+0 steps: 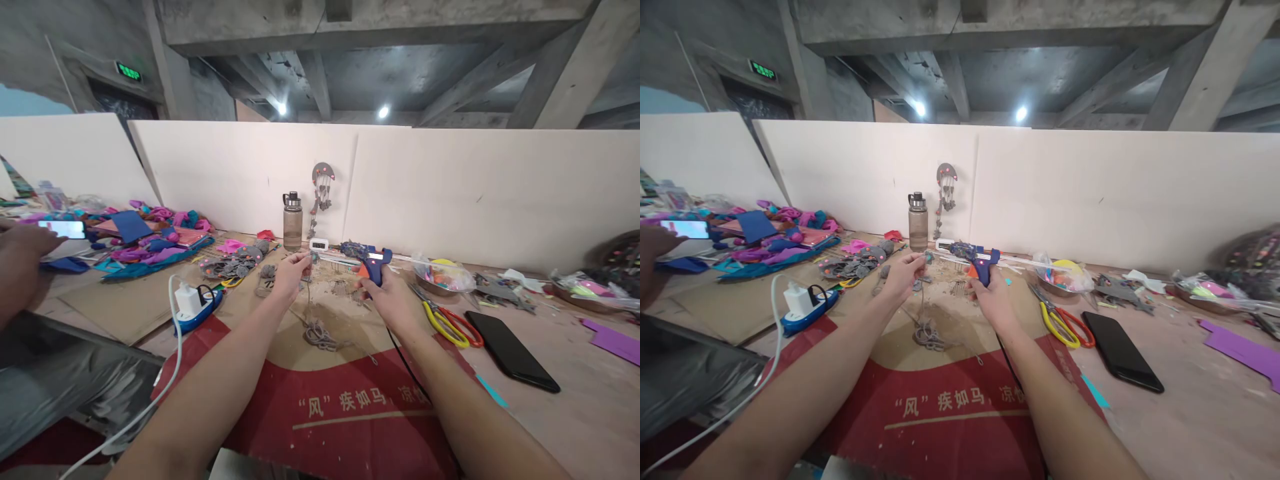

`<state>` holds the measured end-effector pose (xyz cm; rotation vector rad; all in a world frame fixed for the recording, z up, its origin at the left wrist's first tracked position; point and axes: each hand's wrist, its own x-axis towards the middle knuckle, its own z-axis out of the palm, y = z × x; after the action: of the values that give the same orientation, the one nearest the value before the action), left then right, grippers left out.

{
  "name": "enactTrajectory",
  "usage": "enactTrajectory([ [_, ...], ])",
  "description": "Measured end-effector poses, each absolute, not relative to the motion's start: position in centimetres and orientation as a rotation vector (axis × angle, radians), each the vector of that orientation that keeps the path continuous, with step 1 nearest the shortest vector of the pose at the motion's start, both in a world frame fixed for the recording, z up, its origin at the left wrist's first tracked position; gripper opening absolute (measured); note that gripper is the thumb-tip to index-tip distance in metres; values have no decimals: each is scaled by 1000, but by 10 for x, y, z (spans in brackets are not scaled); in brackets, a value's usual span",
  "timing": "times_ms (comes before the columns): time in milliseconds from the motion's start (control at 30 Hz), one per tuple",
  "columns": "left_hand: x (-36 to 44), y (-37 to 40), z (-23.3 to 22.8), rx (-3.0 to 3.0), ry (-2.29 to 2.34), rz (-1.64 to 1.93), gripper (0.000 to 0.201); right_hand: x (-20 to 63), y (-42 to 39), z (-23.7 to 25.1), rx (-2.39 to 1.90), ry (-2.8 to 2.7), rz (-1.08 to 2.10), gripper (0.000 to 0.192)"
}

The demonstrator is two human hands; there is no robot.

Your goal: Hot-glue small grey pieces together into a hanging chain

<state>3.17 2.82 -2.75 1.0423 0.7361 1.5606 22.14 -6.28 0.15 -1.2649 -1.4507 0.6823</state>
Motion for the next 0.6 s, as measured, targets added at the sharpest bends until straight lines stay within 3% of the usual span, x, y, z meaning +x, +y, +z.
enactTrajectory([
  [100, 33, 27, -27, 1011, 723, 1533, 33, 217, -65, -3, -1217, -1494, 641, 23],
  [300, 36, 20, -24, 978, 711, 1509, 36, 219, -63, -14, -1390, -1620, 249, 18],
  [600, 38, 18, -23, 967, 659, 1464, 35, 220, -58, -19, -1359, -1584, 380, 22],
])
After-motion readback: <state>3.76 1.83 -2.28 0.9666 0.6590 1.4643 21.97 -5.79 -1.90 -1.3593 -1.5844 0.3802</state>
